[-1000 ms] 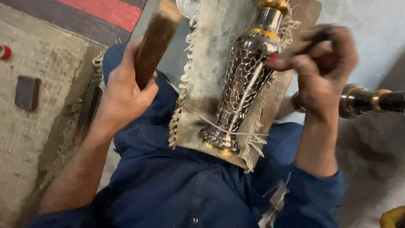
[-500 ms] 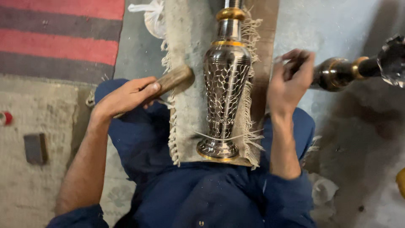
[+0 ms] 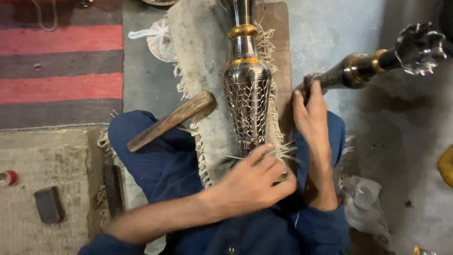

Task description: The person sits on the floor with a brass vase on a cloth pad and engraves a pattern into its surface, holding a chisel against the metal and striking it with a wooden mallet, repositioning the chisel and rotating the vase to work on different areas.

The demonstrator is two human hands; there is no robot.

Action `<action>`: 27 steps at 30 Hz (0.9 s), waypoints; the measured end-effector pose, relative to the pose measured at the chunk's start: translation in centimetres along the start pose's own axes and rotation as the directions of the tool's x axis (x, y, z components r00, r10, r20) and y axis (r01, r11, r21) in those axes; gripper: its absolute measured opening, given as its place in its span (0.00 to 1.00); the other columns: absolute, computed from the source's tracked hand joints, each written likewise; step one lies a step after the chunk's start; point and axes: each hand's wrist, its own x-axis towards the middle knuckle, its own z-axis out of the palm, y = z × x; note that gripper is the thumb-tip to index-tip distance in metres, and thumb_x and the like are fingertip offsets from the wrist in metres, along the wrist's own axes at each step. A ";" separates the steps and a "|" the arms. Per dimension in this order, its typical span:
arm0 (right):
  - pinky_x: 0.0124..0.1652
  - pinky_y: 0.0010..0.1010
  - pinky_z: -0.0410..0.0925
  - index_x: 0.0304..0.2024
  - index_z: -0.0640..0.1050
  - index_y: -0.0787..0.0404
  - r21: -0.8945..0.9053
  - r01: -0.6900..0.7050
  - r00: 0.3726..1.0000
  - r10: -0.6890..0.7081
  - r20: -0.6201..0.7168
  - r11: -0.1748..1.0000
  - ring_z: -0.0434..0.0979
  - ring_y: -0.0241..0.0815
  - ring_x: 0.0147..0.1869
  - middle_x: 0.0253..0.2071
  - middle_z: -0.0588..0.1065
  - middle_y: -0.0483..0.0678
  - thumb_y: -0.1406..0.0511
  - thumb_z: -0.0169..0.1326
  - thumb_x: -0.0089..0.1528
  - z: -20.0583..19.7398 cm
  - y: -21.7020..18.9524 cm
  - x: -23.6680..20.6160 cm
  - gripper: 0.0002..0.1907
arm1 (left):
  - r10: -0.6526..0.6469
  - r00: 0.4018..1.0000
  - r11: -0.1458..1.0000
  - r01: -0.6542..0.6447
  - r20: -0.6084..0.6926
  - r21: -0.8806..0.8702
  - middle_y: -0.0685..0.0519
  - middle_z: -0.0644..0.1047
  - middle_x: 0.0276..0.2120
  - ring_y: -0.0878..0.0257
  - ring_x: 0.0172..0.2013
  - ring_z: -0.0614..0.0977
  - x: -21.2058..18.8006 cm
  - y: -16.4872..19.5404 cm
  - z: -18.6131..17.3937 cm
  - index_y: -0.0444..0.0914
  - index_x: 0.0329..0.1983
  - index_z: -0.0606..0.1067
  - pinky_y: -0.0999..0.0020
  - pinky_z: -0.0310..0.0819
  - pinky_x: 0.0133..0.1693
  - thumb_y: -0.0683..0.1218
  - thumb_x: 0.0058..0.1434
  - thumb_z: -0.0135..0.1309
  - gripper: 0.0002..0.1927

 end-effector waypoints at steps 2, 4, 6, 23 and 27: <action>0.50 0.26 0.68 0.57 0.70 0.69 0.004 -0.007 1.000 0.006 0.003 1.000 0.74 0.36 0.49 0.47 0.75 0.51 0.74 0.49 0.73 -0.9 1.0 -2.5 0.10 | 0.036 0.993 0.979 -0.058 0.117 0.194 0.50 0.77 0.36 0.56 0.45 0.80 0.5 0.3 1.9 0.40 0.43 0.77 0.52 0.72 0.62 0.47 0.56 0.52 0.13; 0.52 0.27 0.70 0.60 0.71 0.69 0.096 -0.060 0.998 0.062 -0.012 0.994 0.77 0.38 0.52 0.51 0.75 0.52 0.75 0.47 0.73 -2.0 1.4 -5.0 0.13 | 0.119 0.986 0.969 -0.141 0.116 0.202 0.50 0.77 0.37 0.56 0.45 0.79 0.1 -0.4 3.1 0.39 0.43 0.77 0.54 0.71 0.64 0.48 0.59 0.52 0.12; 0.51 0.27 0.74 0.60 0.71 0.68 0.273 -0.148 0.985 0.165 -0.042 0.951 0.80 0.38 0.51 0.53 0.73 0.51 0.73 0.46 0.74 -3.4 1.0 -7.5 0.12 | 0.205 0.978 0.968 -0.209 0.044 0.142 0.51 0.76 0.38 0.57 0.46 0.79 -0.8 -1.2 3.8 0.39 0.45 0.77 0.55 0.71 0.65 0.47 0.62 0.54 0.10; 0.52 0.34 0.77 0.63 0.66 0.63 0.765 -0.039 0.976 0.190 -0.110 0.643 0.83 0.45 0.49 0.43 0.79 0.54 0.73 0.56 0.73 -1.2 -9.8 -4.4 0.19 | -0.113 0.952 0.990 0.082 -0.283 -0.118 0.50 0.77 0.51 0.51 0.55 0.78 -7.0 -7.3 -0.6 0.40 0.48 0.76 0.46 0.74 0.64 0.42 0.64 0.63 0.11; 0.53 0.35 0.80 0.61 0.68 0.64 0.751 -0.031 0.988 0.132 -0.075 0.660 0.84 0.45 0.49 0.45 0.79 0.53 0.72 0.58 0.72 0.0 -11.3 -3.3 0.18 | -0.574 0.801 0.819 0.560 -0.172 -0.128 0.38 0.77 0.48 0.39 0.49 0.78 -11.2 -12.1 -3.9 0.33 0.59 0.73 0.48 0.72 0.51 0.48 0.60 0.63 0.26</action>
